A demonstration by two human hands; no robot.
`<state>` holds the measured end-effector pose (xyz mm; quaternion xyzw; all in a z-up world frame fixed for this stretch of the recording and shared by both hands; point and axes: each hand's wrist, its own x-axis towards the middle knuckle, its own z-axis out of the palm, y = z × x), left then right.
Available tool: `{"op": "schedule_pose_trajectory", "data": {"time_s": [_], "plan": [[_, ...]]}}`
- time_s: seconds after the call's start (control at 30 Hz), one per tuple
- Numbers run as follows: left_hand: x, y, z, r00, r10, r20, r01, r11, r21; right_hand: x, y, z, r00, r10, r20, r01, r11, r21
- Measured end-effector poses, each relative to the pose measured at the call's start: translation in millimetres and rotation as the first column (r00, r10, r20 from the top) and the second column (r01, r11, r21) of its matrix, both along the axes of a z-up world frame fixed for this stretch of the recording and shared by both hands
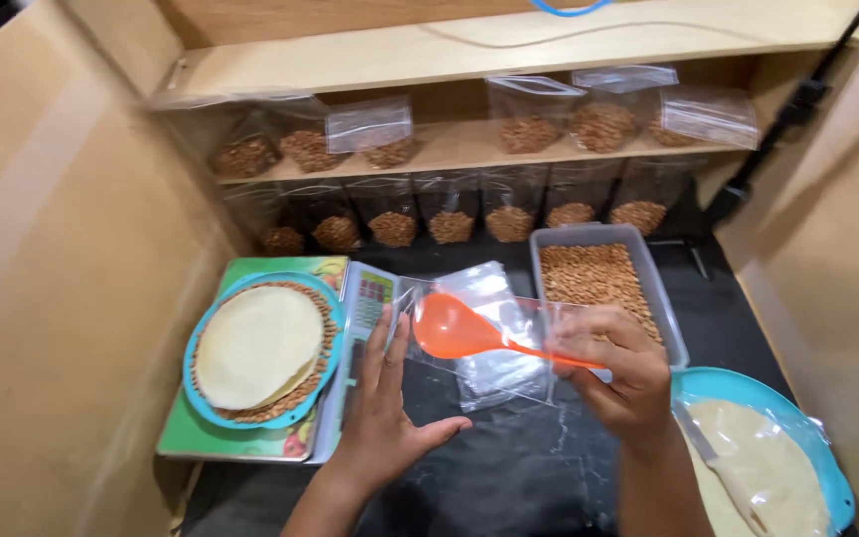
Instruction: Scoop peanuts into small plastic bags and seal them.
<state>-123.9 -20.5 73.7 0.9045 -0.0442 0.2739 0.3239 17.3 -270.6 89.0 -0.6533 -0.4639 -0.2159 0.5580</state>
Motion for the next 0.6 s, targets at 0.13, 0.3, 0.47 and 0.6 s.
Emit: {"op": "schedule_pose_trajectory", "data": {"time_s": [0.13,0.3,0.47,0.6], "plan": [[-22.8,32.6,-7.1,0.997,0.074,-0.017,-0.075,0.997,-0.034,-13.2,28.5,-17.3,1.000,0.016,-0.004,-0.016,0.999,-0.044],[-45.4,72.3,-11.3,0.998,0.063,-0.028,-0.067,0.981,-0.181,-22.9,49.0,-41.4,0.974,0.113,-0.196,-0.115,0.993,-0.002],[-60.3,101.7,-12.3,0.998,0.061,0.006,-0.057,0.966,-0.253,-24.1,69.8,-60.0,0.936,0.139,-0.323,-0.129,0.990,0.052],[-67.3,123.2,-9.2,0.997,0.078,0.020,-0.070,0.964,-0.257,-22.3,88.9,-66.0,0.907,0.184,-0.380,-0.158,0.983,0.097]]}}
